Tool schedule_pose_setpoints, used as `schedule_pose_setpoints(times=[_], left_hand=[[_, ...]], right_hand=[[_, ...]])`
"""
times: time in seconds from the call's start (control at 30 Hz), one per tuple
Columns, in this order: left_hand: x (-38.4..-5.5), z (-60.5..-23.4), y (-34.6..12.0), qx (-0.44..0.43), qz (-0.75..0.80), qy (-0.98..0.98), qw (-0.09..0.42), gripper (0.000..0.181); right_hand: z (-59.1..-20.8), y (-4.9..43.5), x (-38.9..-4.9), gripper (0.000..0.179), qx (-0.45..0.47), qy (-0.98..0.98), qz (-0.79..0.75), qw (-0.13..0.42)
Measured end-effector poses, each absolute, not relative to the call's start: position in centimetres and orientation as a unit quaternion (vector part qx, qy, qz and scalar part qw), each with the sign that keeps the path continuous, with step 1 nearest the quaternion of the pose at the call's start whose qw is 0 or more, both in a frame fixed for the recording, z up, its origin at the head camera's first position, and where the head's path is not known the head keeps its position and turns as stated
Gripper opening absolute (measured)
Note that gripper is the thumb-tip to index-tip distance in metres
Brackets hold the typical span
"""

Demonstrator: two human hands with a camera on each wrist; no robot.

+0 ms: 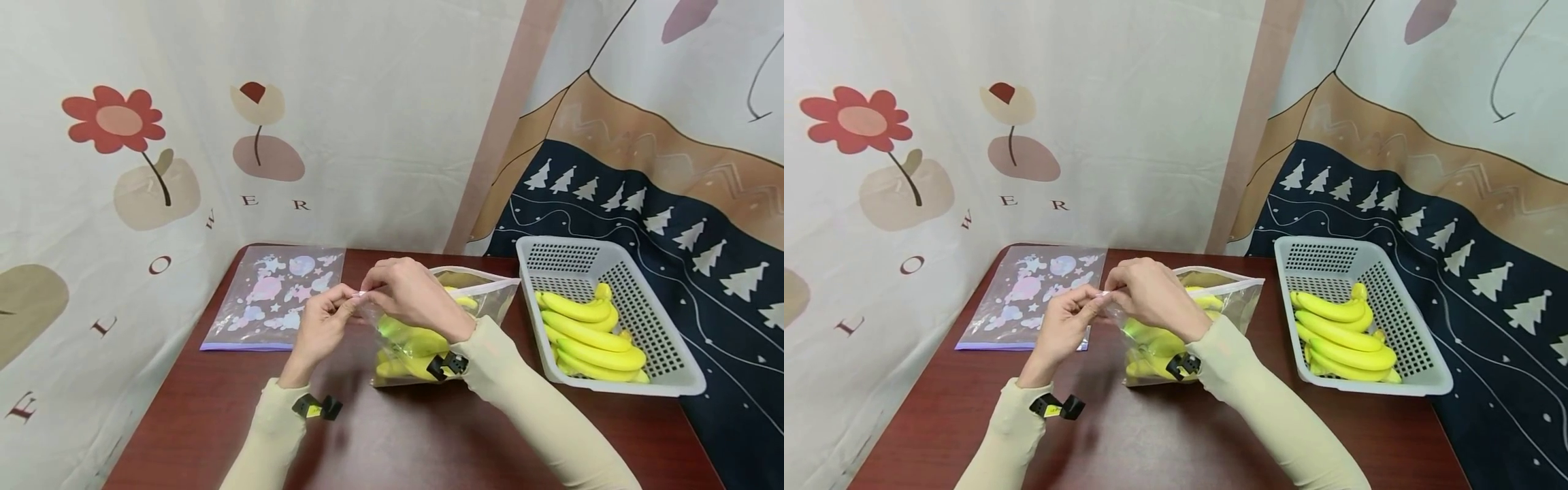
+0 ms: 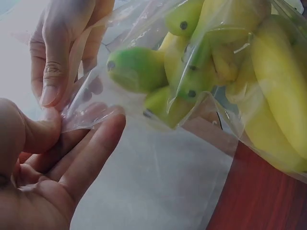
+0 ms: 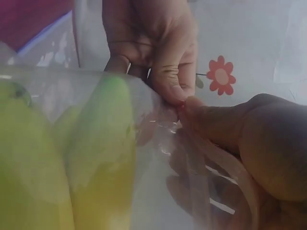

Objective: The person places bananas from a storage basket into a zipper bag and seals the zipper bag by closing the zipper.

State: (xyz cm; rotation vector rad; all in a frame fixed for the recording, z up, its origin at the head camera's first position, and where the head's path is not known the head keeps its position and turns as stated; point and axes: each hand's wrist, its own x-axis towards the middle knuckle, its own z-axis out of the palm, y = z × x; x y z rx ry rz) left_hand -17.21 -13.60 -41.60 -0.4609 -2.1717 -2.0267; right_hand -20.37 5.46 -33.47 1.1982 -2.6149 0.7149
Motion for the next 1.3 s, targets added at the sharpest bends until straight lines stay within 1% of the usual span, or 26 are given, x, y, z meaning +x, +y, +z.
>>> schedule_pose_setpoints(times=[0.17, 0.27, 0.37, 0.53, 0.67, 0.83, 0.93, 1.1, 1.3], left_hand=[[-17.1, -41.6, -13.8, -0.130, -0.671, -0.724, 0.093, 0.012], [-17.1, -41.5, -14.1, -0.127, -0.677, -0.719, 0.088, 0.013], [-17.0, -41.1, -14.3, -0.140, -0.672, -0.724, 0.070, 0.015], [-16.8, -40.0, -14.5, -0.160, -0.614, -0.769, 0.074, 0.012], [-16.8, -38.6, -13.8, -0.214, -0.529, -0.813, 0.115, 0.017], [-16.9, -36.9, -12.5, -0.286, -0.393, -0.851, 0.198, 0.007], [-16.7, -36.3, -12.0, -0.305, -0.338, -0.860, 0.232, 0.008], [-16.7, -36.4, -11.7, -0.328, -0.303, -0.853, 0.271, 0.012], [-16.8, -36.6, -11.9, -0.339, -0.302, -0.843, 0.289, 0.013]], right_hand=[[-33.4, 6.4, -20.4, 0.004, 0.394, -0.879, 0.254, 0.087], [-33.4, 7.3, -20.3, 0.005, 0.382, -0.884, 0.258, 0.083], [-33.4, 8.1, -20.1, 0.005, 0.375, -0.884, 0.267, 0.078], [-33.4, 8.7, -19.9, 0.004, 0.378, -0.881, 0.275, 0.073], [-33.5, 8.7, -19.8, 0.004, 0.383, -0.881, 0.266, 0.077], [-33.5, 8.6, -19.6, 0.003, 0.393, -0.879, 0.255, 0.088], [-33.5, 8.6, -19.5, 0.003, 0.408, -0.873, 0.248, 0.099], [-33.5, 8.9, -19.4, 0.003, 0.426, -0.865, 0.244, 0.109], [-33.6, 9.5, -19.2, 0.007, 0.428, -0.858, 0.262, 0.112]])
